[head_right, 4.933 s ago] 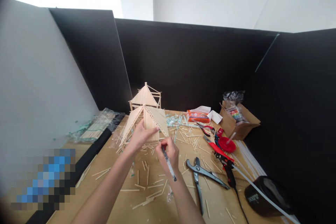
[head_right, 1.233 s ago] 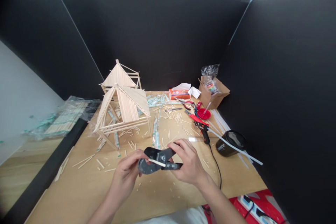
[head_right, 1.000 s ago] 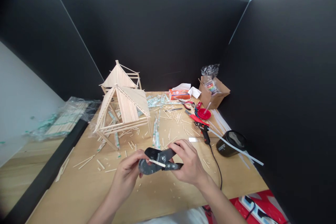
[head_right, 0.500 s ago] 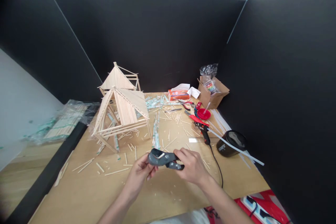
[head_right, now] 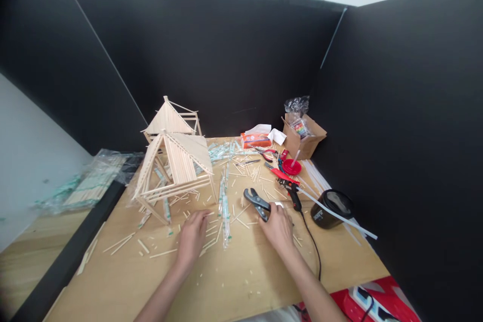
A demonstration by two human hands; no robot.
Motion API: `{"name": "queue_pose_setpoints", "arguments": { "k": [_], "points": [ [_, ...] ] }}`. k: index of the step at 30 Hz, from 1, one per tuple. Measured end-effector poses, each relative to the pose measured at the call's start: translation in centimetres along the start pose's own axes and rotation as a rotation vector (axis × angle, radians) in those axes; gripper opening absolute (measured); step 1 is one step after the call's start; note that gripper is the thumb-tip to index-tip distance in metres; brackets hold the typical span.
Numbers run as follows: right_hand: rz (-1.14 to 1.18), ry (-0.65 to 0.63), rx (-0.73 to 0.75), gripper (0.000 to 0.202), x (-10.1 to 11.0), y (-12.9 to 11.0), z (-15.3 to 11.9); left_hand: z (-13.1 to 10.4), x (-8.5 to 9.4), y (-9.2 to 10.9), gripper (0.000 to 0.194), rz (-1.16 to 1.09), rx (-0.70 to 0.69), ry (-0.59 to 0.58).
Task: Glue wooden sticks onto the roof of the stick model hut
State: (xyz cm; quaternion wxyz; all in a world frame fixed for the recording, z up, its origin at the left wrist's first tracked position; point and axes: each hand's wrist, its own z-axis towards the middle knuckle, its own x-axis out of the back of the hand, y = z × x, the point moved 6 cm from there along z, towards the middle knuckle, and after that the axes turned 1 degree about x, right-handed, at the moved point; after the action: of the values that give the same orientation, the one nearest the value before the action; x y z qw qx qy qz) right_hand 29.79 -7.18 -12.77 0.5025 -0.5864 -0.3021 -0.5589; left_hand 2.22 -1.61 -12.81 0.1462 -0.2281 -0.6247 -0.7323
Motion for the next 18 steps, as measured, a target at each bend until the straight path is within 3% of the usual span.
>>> {"name": "queue_pose_setpoints", "arguments": {
  "k": [6,11,14,16,18],
  "points": [
    [-0.046,0.114,-0.079,0.047,-1.3,-0.3,2.4,2.7,-0.1,-2.3,0.032,0.224,-0.107,0.026],
    [-0.017,0.198,0.010,0.058,-0.6,-1.8,3.1,3.7,0.1,-3.9,0.038,0.334,-0.162,0.048],
    [0.071,0.267,0.144,0.046,1.2,-2.5,1.1,1.2,1.2,-4.1,0.043,0.388,-0.220,0.044],
    [0.178,0.286,0.343,0.042,2.2,-3.0,-1.8,-1.8,2.3,-4.1,0.040,0.414,-0.279,-0.004],
    [0.165,0.199,0.580,0.049,2.2,-3.2,-5.5,-5.2,3.4,-4.1,0.038,0.432,-0.387,-0.111]
  ]
}}
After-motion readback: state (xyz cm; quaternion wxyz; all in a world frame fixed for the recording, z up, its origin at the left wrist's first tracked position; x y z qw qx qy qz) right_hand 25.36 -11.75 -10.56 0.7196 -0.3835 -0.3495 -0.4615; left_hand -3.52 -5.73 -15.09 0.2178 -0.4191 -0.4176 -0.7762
